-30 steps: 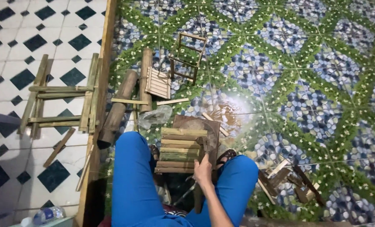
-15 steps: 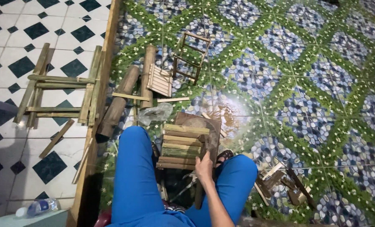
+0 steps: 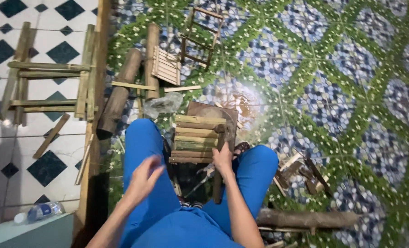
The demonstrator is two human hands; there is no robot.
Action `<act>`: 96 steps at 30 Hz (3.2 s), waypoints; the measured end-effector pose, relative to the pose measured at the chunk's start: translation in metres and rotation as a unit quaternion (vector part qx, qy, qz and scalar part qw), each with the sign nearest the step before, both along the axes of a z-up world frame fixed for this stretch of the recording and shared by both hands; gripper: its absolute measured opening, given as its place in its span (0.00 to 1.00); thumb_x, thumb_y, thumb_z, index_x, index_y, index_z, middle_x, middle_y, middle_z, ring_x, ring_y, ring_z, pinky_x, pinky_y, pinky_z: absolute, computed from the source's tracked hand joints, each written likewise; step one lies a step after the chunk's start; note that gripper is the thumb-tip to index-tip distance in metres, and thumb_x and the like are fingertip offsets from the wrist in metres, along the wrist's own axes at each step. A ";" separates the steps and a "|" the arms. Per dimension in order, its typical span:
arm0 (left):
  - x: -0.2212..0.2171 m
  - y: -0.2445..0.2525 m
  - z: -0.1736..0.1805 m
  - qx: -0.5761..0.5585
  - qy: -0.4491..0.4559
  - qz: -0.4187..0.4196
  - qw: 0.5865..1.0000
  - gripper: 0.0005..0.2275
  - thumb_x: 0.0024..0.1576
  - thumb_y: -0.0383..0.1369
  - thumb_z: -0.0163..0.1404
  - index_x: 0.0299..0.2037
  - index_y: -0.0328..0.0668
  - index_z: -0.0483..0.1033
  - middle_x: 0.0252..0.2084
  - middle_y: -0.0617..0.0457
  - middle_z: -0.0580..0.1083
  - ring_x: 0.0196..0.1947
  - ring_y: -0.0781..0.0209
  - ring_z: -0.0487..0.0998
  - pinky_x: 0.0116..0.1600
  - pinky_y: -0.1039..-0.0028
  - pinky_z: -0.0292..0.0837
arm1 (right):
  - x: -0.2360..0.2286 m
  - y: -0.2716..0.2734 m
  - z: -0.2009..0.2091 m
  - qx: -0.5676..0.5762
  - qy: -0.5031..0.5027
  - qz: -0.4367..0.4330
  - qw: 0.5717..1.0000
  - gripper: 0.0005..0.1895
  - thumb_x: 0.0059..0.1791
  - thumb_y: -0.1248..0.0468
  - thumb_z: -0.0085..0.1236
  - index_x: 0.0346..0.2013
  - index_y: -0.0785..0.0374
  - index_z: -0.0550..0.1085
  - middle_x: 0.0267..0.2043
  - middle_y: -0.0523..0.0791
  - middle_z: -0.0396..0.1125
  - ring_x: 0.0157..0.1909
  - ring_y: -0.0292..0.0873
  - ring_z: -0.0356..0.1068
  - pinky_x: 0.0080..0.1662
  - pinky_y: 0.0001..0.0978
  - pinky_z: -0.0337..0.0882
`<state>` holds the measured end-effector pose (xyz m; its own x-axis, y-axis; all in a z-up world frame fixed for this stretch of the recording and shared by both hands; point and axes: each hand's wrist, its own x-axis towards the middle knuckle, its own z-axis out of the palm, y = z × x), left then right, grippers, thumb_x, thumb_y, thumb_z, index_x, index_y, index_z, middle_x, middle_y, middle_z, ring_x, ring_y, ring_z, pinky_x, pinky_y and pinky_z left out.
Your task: The person assembles a small bamboo structure, using a hammer to drive small nails or pegs into a bundle of bamboo slats held together by hand.
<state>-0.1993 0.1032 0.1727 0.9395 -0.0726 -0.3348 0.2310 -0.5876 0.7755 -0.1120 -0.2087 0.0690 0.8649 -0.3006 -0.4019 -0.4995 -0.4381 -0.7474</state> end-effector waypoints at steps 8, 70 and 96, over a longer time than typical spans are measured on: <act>0.107 -0.079 -0.106 -0.107 -0.028 0.198 0.974 0.35 0.58 0.37 0.57 0.70 0.19 0.54 0.67 0.19 0.59 0.70 0.24 0.59 0.74 0.45 0.54 | -0.016 -0.004 0.052 0.087 -0.032 -0.080 0.992 0.02 0.48 0.71 0.55 0.34 0.68 0.72 0.17 0.55 0.68 0.10 0.46 0.64 0.10 0.38 0.66; 0.124 -0.082 -0.195 -0.129 0.088 0.242 0.958 0.24 0.54 0.45 0.61 0.57 0.41 0.77 0.56 0.39 0.77 0.60 0.42 0.76 0.60 0.57 0.73 | -0.022 0.029 0.036 -0.085 0.044 0.045 0.994 0.18 0.52 0.60 0.57 0.53 0.67 0.71 0.47 0.68 0.71 0.41 0.62 0.78 0.36 0.48 0.81; 0.120 -0.085 -0.168 -0.175 0.087 0.246 0.949 0.27 0.56 0.40 0.61 0.62 0.34 0.72 0.62 0.33 0.72 0.66 0.41 0.70 0.67 0.55 0.67 | -0.042 -0.005 0.046 -0.081 -0.001 0.008 0.997 0.19 0.53 0.64 0.55 0.57 0.67 0.69 0.34 0.62 0.74 0.37 0.59 0.78 0.30 0.53 0.77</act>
